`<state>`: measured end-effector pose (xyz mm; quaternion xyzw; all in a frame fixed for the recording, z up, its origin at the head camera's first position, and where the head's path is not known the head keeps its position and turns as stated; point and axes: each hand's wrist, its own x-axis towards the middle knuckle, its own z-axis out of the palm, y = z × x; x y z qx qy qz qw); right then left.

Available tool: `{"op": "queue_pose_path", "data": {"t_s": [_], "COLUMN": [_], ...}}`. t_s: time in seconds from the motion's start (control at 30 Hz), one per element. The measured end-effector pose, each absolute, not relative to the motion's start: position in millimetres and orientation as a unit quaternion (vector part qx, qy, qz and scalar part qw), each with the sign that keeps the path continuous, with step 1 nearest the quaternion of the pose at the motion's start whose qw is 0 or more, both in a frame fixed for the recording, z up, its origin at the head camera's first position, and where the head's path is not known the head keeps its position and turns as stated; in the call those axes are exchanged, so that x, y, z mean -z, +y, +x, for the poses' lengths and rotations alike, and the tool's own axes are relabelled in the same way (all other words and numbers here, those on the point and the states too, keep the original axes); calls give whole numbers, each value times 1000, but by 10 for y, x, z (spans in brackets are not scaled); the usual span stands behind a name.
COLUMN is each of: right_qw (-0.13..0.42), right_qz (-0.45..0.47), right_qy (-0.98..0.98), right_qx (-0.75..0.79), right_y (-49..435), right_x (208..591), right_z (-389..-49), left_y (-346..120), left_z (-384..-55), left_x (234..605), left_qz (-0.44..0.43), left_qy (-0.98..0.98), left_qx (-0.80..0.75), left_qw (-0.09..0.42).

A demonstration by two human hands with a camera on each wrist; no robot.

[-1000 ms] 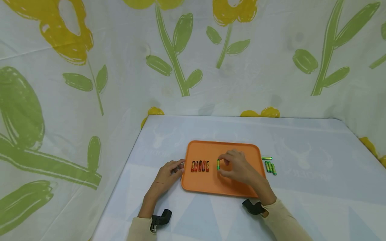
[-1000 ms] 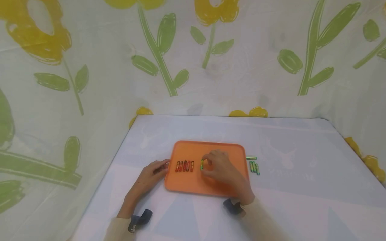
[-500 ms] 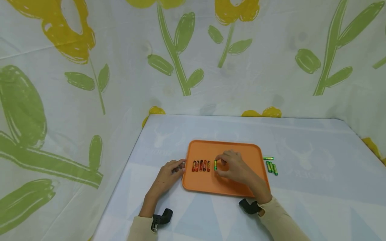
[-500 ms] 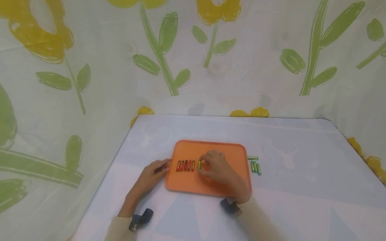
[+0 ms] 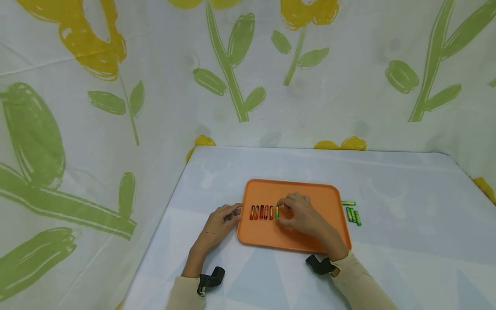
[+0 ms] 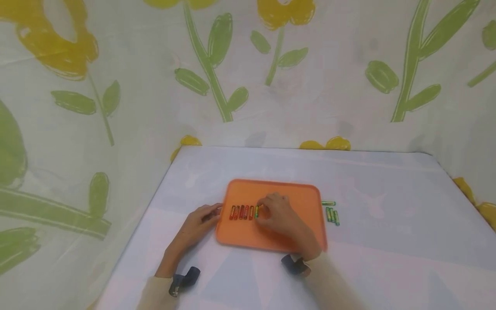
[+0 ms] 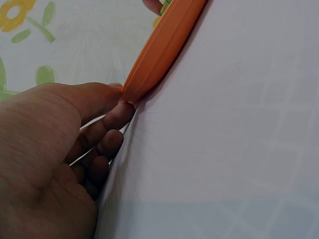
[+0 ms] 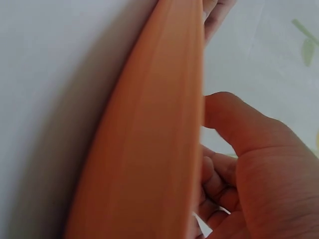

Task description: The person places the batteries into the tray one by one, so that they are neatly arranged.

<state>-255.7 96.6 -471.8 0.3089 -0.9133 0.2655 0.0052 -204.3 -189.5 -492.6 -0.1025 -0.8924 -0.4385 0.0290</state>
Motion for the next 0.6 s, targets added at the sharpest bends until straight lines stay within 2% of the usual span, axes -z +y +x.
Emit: {"op": "queue_pose_path", "data": {"t_s": [0.6], "right_qw": [-4], "right_qz": [307], "right_qy": [-916], "right_qx": [-256], "right_y": [956], "right_x": [4780], "right_z": [-2609], "left_y": [-1900], "left_z": [-2049], "left_x": [4934], "left_qz": [-105], "left_qy": [-894], "left_qx": [434], "left_qw": [29]}}
